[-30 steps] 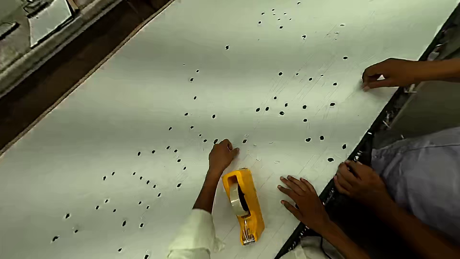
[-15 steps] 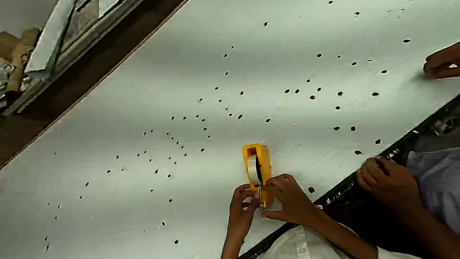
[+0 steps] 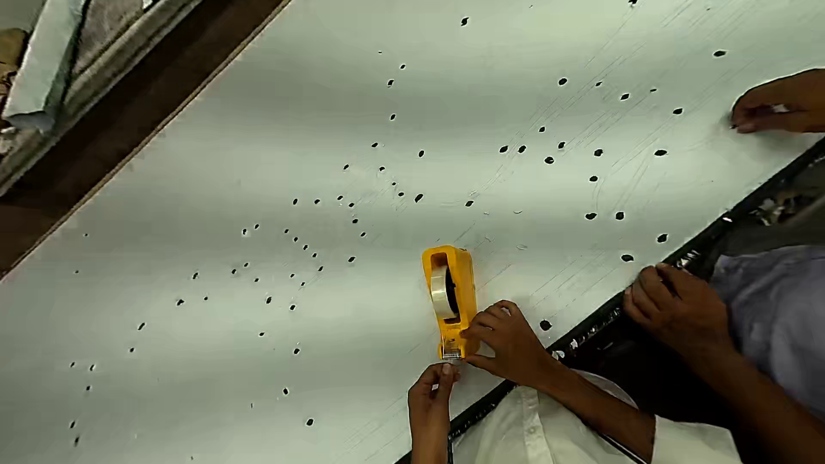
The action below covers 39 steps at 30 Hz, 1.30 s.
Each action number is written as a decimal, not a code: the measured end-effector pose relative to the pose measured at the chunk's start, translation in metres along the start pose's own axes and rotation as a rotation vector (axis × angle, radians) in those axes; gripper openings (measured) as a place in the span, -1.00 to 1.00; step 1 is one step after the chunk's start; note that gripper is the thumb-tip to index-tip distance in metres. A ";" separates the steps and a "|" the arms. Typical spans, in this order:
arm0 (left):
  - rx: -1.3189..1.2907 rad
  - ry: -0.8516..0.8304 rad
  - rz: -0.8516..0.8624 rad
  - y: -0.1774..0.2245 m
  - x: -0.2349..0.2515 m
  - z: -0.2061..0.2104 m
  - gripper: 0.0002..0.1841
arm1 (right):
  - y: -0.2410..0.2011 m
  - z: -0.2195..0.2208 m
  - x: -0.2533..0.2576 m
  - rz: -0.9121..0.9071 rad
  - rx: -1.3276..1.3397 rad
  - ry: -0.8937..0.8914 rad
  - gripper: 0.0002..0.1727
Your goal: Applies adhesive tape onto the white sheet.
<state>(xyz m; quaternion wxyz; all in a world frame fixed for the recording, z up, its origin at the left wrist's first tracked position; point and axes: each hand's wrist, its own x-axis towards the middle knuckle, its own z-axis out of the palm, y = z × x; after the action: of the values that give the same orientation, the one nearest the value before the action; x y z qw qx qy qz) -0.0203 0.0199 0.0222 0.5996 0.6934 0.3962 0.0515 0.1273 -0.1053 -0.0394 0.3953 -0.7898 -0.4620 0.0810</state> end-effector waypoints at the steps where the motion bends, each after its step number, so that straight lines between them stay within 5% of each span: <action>1: -0.096 -0.021 -0.044 -0.002 0.003 0.003 -0.76 | 0.004 -0.001 0.000 -0.014 0.044 -0.023 -0.60; 4: -0.419 -0.124 -0.303 -0.005 0.009 0.005 -0.73 | 0.016 -0.012 -0.002 0.012 0.127 -0.050 -0.49; 8: -0.267 -0.191 -0.482 -0.015 0.011 0.004 -0.77 | 0.035 -0.026 -0.007 0.224 0.072 0.094 -0.46; 13: 0.131 0.026 -0.098 -0.009 0.069 -0.047 -0.77 | 0.057 -0.032 -0.022 0.401 -0.041 0.249 -0.50; 18: 0.362 0.022 0.430 0.075 0.214 -0.034 -0.71 | 0.072 -0.020 -0.039 0.417 -0.124 0.349 -0.56; 24: 0.321 -0.071 0.417 0.150 0.388 0.043 -0.56 | 0.071 -0.018 -0.037 0.403 -0.221 0.355 -0.58; 28: 0.491 -0.064 0.284 0.175 0.446 0.072 -0.54 | 0.069 -0.018 -0.038 0.394 -0.252 0.359 -0.59; 33: 0.924 -0.033 0.140 0.182 0.431 0.068 -0.44 | 0.069 -0.017 -0.040 0.390 -0.263 0.362 -0.60; 39: 0.606 -0.091 0.430 0.117 0.271 0.012 -0.61 | 0.059 -0.025 -0.031 0.330 -0.186 0.342 -0.63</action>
<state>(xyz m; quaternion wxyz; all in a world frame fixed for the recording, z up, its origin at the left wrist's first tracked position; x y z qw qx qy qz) 0.2283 0.1797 0.0116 0.3596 0.9084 0.2117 0.0260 0.1614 -0.1589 -0.0715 0.3747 -0.8897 -0.2586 -0.0329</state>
